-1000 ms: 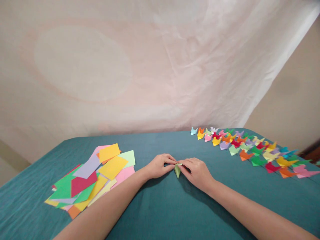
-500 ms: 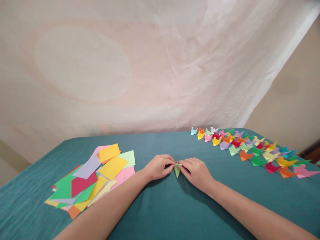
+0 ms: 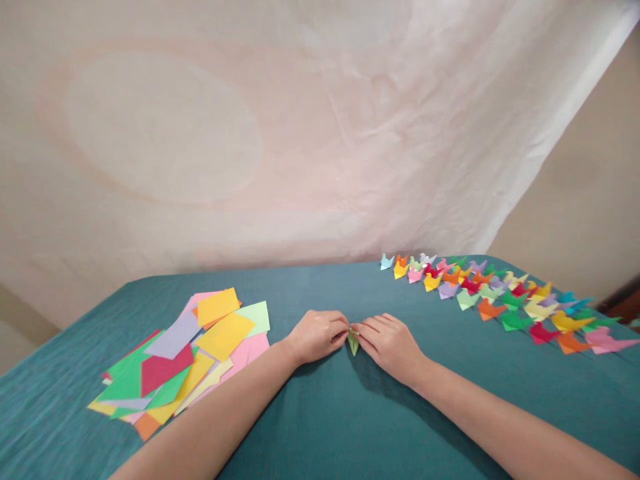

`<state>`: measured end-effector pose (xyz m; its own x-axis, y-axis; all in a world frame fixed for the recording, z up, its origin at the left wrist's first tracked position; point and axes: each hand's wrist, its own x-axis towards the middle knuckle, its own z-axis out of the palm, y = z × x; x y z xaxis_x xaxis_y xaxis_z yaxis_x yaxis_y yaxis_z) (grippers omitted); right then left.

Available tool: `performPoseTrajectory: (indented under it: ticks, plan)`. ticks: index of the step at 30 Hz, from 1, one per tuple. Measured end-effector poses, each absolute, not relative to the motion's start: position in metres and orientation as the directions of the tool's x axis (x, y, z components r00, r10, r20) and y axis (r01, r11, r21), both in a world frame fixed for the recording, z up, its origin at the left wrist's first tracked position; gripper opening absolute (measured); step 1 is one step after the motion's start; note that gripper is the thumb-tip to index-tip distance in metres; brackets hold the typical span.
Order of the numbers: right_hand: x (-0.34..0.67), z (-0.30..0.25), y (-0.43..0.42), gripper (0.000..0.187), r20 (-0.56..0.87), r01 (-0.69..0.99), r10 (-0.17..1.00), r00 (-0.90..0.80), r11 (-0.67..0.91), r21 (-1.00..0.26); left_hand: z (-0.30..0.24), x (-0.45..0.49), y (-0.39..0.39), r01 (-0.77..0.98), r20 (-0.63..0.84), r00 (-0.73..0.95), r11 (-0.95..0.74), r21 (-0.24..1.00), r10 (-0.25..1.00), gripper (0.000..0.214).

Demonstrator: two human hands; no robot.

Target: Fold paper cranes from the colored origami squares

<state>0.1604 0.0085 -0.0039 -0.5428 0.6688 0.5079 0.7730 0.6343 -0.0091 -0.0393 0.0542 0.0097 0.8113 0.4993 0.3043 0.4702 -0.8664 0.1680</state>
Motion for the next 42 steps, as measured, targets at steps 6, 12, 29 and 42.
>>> performPoseTrajectory:
  ticks: [6, 12, 29, 42]
  plan:
    - [0.159, -0.004, 0.01, 0.023, 0.485, 0.78, 0.687, -0.541, 0.626, -0.015, 0.01, -0.038, 0.054, 0.497, 0.272, 0.831, -0.867, 0.032, 0.486, 0.023]
    - [0.16, -0.007, 0.012, 0.022, 0.499, 0.776, 0.714, -0.491, 0.619, -0.121, 0.012, -0.036, 0.054, 0.503, 0.288, 0.829, -0.864, -0.01, 0.479, 0.02]
    - [0.162, -0.014, 0.018, 0.014, 0.451, 0.785, 0.765, -0.46, 0.588, -0.195, 0.012, -0.033, 0.051, 0.487, 0.275, 0.854, -0.865, -0.122, 0.442, 0.021]
    - [0.159, -0.007, 0.01, 0.015, 0.566, 0.767, 0.645, -0.513, 0.641, -0.036, 0.009, -0.03, 0.05, 0.532, 0.281, 0.83, -0.834, -0.147, 0.481, 0.022]
